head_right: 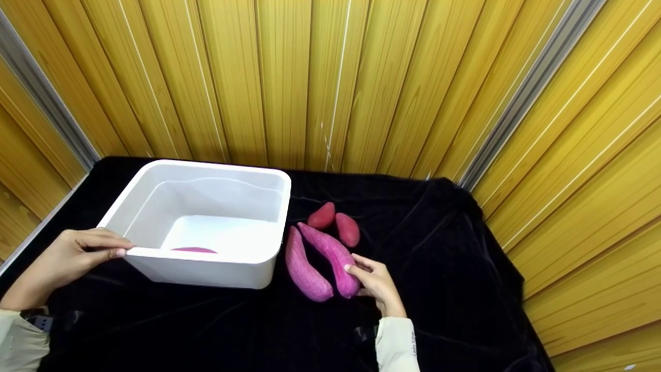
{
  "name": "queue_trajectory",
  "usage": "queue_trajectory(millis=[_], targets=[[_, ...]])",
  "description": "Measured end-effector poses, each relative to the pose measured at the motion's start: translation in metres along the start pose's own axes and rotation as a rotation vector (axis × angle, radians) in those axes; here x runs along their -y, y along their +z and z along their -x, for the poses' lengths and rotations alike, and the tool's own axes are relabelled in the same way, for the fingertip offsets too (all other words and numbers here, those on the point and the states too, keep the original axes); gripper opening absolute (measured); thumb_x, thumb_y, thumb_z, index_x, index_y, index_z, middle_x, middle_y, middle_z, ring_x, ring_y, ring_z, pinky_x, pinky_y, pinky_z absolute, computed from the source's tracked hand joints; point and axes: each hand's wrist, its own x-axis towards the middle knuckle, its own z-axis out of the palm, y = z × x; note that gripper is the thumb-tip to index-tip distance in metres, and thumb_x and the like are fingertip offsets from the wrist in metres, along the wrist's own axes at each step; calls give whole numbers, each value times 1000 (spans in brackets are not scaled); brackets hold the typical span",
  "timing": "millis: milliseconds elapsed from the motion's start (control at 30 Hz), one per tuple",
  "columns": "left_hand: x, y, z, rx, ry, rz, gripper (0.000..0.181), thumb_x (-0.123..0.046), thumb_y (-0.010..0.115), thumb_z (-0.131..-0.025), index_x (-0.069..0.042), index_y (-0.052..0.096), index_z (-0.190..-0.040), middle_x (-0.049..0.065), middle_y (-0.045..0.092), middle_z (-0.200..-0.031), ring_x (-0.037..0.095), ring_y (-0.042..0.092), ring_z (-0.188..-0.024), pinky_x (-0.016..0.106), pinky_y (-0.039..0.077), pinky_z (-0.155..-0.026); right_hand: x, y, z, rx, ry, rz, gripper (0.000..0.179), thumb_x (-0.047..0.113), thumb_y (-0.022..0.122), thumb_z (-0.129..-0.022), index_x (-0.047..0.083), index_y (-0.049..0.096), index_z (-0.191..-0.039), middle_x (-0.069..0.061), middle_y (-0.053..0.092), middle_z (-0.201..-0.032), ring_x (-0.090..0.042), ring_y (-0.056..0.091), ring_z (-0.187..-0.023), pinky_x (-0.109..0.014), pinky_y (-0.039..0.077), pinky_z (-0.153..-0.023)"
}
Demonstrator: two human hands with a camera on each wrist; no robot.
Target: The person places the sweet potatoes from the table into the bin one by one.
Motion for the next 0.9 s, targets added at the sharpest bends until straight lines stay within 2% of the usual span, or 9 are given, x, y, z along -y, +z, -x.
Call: queue_trajectory(millis=[200,400,700,900], targets=[[-1,0,-1,-12,-10,3,19,7,77,-73,-8,78,-84,3,75,-83,-7,61,-80,5,47,-73,5,-2,1,7,-1,6,61,23,70,-88,5,47,-141,-20,52,-138,-17,64,-97,-42,58,-77],[-2,0,-1,-28,9,19,16,6,78,-73,-7,78,-82,6,75,-83,-7,60,-81,3,45,-74,11,-3,1,8,2,2,61,24,71,-87,6,48,-141,-17,55,-135,-17,64,-94,-41,58,-76],[-2,-1,-2,-15,8,9,18,7,77,-73,-8,78,-83,3,75,-81,-6,61,-78,5,47,-71,19,-4,3,36,-4,-10,62,23,71,-88,4,46,-142,-11,62,-123,-18,65,-90,-42,59,-74],[-3,-1,-1,-8,-1,1,19,8,76,-73,-8,78,-84,4,75,-82,-6,61,-78,6,47,-71,27,-6,5,31,-8,-18,62,22,71,-88,4,46,-141,-10,63,-122,-17,65,-91,-42,59,-75]])
